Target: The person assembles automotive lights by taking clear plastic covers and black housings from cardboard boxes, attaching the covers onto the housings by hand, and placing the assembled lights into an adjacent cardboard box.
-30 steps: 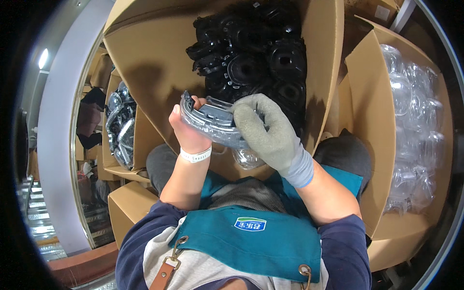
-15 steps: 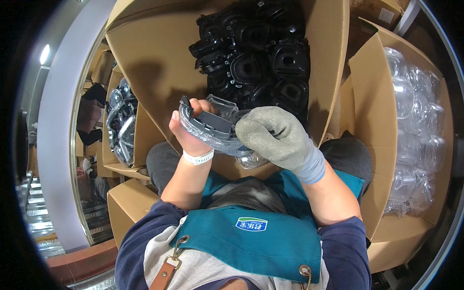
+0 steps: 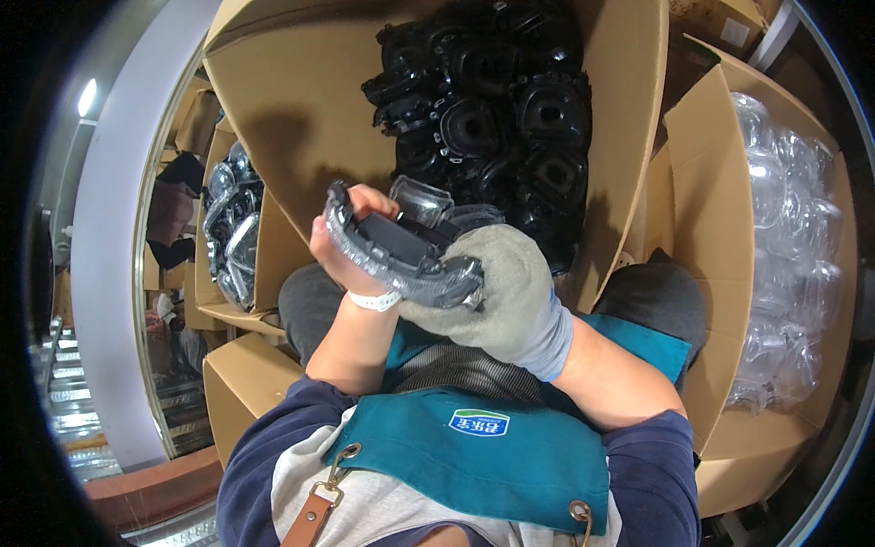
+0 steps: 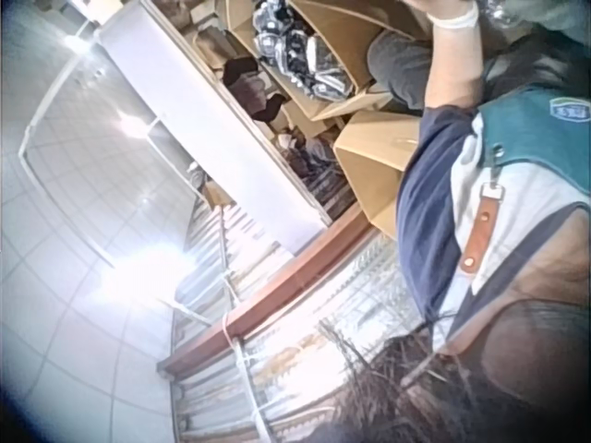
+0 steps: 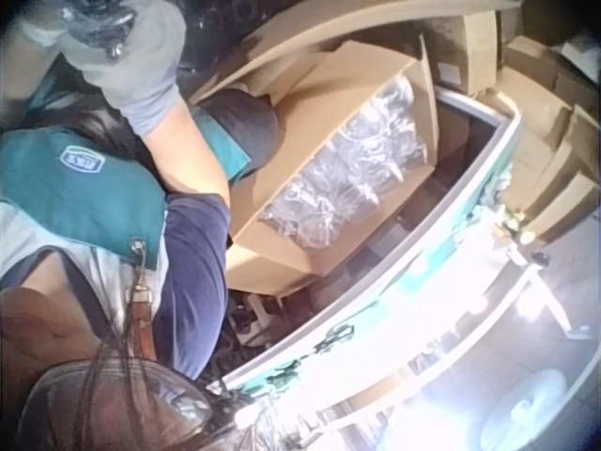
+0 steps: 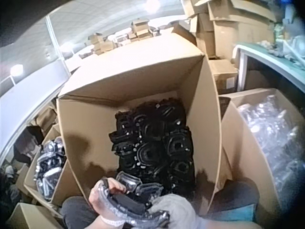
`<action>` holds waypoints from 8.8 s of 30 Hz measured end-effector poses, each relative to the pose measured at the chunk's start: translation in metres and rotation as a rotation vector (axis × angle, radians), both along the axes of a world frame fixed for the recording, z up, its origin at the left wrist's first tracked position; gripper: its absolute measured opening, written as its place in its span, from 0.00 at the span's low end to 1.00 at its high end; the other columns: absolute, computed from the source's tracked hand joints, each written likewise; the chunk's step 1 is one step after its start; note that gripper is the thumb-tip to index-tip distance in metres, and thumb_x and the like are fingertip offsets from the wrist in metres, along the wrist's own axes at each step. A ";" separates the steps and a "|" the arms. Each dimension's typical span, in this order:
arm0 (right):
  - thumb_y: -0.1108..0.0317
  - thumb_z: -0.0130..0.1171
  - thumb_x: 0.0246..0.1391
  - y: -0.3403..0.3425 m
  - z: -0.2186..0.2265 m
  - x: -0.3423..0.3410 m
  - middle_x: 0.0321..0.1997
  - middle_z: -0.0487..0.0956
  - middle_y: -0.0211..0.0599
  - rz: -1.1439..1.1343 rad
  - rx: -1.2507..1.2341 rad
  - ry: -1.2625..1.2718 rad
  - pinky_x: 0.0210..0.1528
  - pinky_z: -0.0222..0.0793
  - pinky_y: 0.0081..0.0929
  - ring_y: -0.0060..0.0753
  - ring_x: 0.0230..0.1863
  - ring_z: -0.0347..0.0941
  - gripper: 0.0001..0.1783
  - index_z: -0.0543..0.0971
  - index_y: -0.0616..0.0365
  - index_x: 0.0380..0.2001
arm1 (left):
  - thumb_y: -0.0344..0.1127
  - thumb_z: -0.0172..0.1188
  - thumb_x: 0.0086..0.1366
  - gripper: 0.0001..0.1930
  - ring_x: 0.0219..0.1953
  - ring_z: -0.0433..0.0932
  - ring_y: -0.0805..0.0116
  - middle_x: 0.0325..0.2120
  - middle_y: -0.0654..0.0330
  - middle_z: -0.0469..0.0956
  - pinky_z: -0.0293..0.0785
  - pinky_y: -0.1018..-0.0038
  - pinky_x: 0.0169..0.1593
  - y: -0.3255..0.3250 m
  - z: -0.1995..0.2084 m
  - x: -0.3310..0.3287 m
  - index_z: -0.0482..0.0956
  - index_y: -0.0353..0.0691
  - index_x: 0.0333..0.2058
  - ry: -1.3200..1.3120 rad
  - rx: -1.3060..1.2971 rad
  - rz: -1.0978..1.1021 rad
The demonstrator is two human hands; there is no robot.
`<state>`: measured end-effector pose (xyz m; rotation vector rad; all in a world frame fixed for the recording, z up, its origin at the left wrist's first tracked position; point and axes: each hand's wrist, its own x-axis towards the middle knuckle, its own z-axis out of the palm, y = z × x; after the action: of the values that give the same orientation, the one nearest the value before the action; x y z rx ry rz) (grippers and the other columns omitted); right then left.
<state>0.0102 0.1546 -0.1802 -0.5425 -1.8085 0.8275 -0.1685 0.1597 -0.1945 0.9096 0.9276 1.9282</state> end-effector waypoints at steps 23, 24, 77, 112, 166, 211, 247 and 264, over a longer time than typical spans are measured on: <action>0.40 0.54 0.45 0.020 -0.109 -0.049 0.66 0.58 0.59 -0.169 -0.364 -1.081 0.64 0.54 0.49 0.62 0.65 0.56 0.44 0.63 0.57 0.60 | 0.47 0.28 0.62 0.30 0.56 0.71 0.48 0.54 0.50 0.71 0.65 0.41 0.57 0.007 0.089 -0.314 0.73 0.42 0.53 -0.214 0.025 0.593; 0.38 0.54 0.45 0.018 -0.107 -0.052 0.67 0.56 0.57 -0.103 -0.399 -1.135 0.66 0.51 0.48 0.63 0.65 0.55 0.45 0.62 0.55 0.62 | 0.48 0.33 0.61 0.28 0.56 0.70 0.50 0.53 0.56 0.73 0.67 0.42 0.54 0.011 0.083 -0.358 0.75 0.44 0.51 -0.193 -0.069 0.658; 0.31 0.40 0.56 0.040 -0.012 0.003 0.56 0.71 0.39 0.720 -1.626 1.355 0.59 0.61 0.55 0.43 0.56 0.67 0.36 0.68 0.43 0.57 | 0.42 0.65 0.52 0.37 0.65 0.52 0.44 0.63 0.43 0.51 0.58 0.59 0.63 0.198 -0.149 -0.024 0.60 0.37 0.58 1.612 -0.627 0.022; 0.56 0.63 0.53 0.024 -0.043 -0.011 0.69 0.52 0.46 0.072 -0.426 0.399 0.67 0.50 0.31 0.38 0.68 0.52 0.49 0.46 0.60 0.68 | 0.61 0.63 0.51 0.43 0.65 0.52 0.61 0.58 0.54 0.51 0.55 0.63 0.64 0.009 0.008 0.029 0.62 0.41 0.60 0.496 -0.169 -0.483; 0.71 0.56 0.55 0.028 -0.017 0.011 0.32 0.74 0.32 0.161 -0.536 0.261 0.40 0.67 0.23 0.24 0.35 0.70 0.08 0.75 0.62 0.38 | 0.56 0.41 0.65 0.26 0.49 0.75 0.62 0.48 0.61 0.77 0.72 0.65 0.52 0.030 0.020 0.033 0.75 0.44 0.49 -0.529 -0.104 -0.208; 0.71 0.57 0.51 0.042 0.002 0.037 0.23 0.72 0.27 0.436 -0.387 0.218 0.29 0.62 0.21 0.19 0.26 0.67 0.05 0.77 0.62 0.29 | 0.66 0.55 0.55 0.30 0.27 0.68 0.68 0.26 0.61 0.72 0.68 0.70 0.29 0.031 -0.030 -0.014 0.71 0.41 0.33 -0.059 0.138 -0.577; 0.70 0.67 0.43 0.014 0.005 0.007 0.23 0.74 0.34 0.194 -0.366 0.327 0.28 0.65 0.22 0.25 0.24 0.71 0.12 0.75 0.61 0.29 | 0.68 0.54 0.54 0.34 0.24 0.62 0.67 0.21 0.59 0.64 0.59 0.74 0.30 0.016 0.000 -0.012 0.67 0.35 0.27 0.251 0.289 -0.087; 0.61 0.79 0.23 0.006 -0.010 0.000 0.29 0.77 0.38 -0.086 -0.122 0.127 0.35 0.70 0.33 0.44 0.31 0.75 0.25 0.76 0.55 0.27 | 0.60 0.50 0.55 0.27 0.28 0.62 0.68 0.23 0.61 0.63 0.59 0.73 0.36 0.009 0.016 0.007 0.64 0.37 0.24 0.257 0.175 0.038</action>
<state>0.0103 0.1607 -0.1906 -0.6278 -1.6156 0.8974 -0.1620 0.1691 -0.1788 1.2742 0.9373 1.9783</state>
